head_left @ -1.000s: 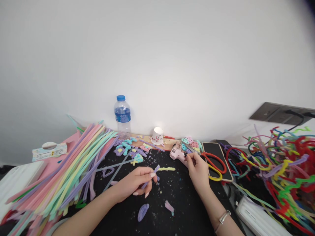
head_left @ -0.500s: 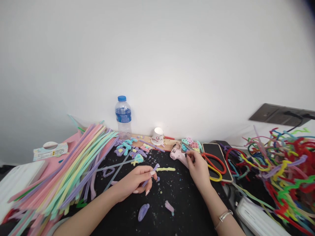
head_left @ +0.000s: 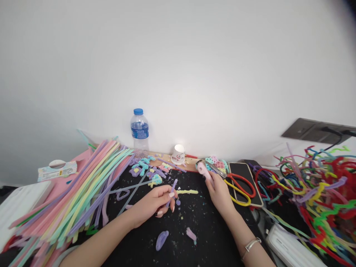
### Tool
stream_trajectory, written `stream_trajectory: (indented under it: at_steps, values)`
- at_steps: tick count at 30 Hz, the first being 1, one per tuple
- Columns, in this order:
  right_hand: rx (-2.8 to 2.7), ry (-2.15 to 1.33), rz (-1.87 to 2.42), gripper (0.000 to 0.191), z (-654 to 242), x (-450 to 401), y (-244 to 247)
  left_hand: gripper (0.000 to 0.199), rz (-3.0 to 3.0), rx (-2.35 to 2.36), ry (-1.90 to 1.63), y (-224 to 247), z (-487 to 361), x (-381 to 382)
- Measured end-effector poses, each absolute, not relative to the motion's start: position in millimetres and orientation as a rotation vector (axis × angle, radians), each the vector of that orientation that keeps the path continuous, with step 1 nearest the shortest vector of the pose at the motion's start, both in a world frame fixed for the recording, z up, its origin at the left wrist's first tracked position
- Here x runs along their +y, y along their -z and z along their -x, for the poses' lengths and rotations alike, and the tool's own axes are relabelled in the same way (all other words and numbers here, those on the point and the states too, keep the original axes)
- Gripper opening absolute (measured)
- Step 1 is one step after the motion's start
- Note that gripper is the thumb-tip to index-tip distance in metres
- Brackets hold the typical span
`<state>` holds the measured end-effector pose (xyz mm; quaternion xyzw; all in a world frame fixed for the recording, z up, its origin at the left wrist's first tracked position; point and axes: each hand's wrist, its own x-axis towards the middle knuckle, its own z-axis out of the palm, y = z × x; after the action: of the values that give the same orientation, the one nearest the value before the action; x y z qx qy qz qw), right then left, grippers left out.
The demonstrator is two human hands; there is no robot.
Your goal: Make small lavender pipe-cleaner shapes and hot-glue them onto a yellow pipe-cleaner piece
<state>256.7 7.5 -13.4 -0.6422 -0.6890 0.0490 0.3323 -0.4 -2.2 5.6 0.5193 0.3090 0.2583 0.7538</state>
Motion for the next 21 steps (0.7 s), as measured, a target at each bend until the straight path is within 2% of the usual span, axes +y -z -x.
stream_trajectory:
  at_steps: [6, 13, 16, 21]
  values:
    - [-1.512, -0.459, 1.555, 0.028, -245.9, -0.9, -0.7, 0.025, -1.157, 0.693, -0.583, -2.2, -1.5, -1.7]
    - [-1.454, -1.152, 1.317, 0.027, -230.5, -7.0, 9.6, 0.027, -1.134, 0.739, -0.609, 5.7, -1.0, 0.9]
    - [-1.466, -1.239, 1.301, 0.036, -225.9, -8.8, 15.5, 0.026, -1.123, 0.741, -0.623, 7.0, -0.9, 0.7]
    - [-1.486, -1.179, 1.344, 0.04, -223.2, -10.2, 15.2, 0.026, -1.115, 0.747, -0.625, 5.6, -2.4, 1.1]
